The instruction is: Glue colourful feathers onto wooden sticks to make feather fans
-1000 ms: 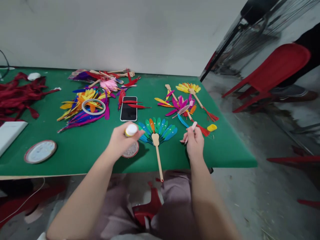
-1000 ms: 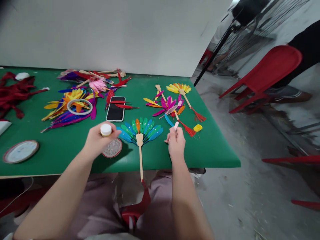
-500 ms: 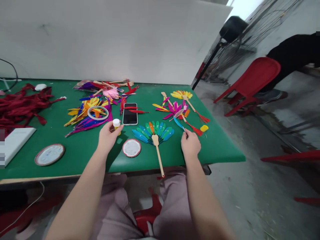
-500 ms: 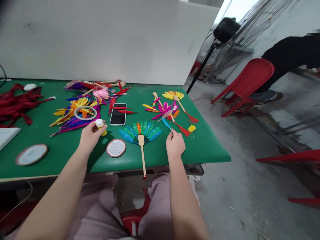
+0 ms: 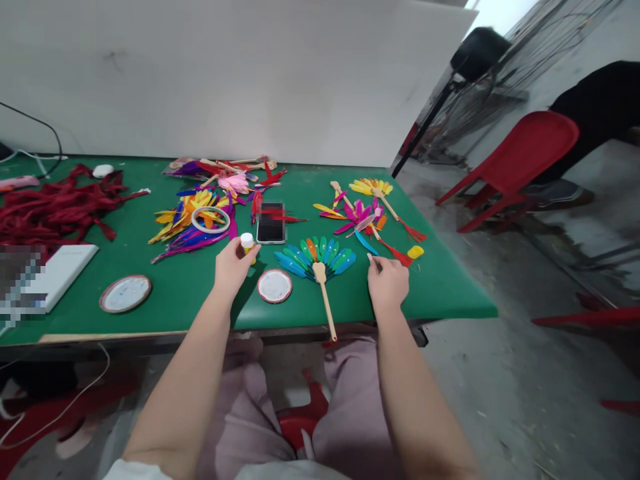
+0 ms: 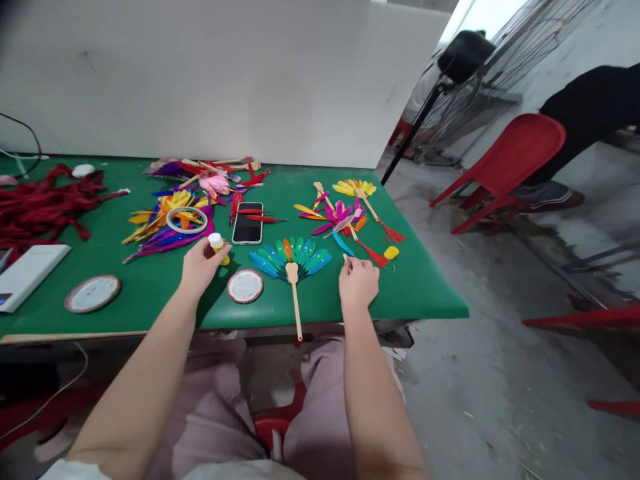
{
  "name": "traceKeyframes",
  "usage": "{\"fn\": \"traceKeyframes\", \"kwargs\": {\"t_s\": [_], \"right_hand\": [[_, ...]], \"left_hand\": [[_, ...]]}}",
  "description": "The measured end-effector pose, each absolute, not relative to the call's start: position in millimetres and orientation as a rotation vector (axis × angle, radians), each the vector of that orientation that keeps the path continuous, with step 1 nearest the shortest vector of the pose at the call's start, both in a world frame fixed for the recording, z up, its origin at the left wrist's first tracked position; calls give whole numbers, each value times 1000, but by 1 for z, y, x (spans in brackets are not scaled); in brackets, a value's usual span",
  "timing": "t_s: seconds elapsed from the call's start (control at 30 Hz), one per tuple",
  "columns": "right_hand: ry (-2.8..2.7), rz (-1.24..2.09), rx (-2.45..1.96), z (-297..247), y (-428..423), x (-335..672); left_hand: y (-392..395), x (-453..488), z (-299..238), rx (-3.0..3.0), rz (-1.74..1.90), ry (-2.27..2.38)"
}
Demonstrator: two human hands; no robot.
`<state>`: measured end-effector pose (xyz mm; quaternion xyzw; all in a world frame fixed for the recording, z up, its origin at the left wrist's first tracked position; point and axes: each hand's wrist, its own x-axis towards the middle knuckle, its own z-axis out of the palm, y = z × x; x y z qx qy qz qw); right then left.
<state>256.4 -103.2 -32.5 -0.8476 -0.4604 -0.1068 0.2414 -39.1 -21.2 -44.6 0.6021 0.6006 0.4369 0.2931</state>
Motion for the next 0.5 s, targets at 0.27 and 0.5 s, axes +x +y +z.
{"fn": "traceKeyframes", "kwargs": {"t_s": [0.27, 0.5], "right_hand": [[-1644, -149, -2259, -23, -149, 198], [-2050, -18, -2207, -18, -154, 176]], "left_hand": [[-26, -36, -41, 1646, 1164, 1676], [-27, -37, -44, 1656, 1144, 1710]]}}
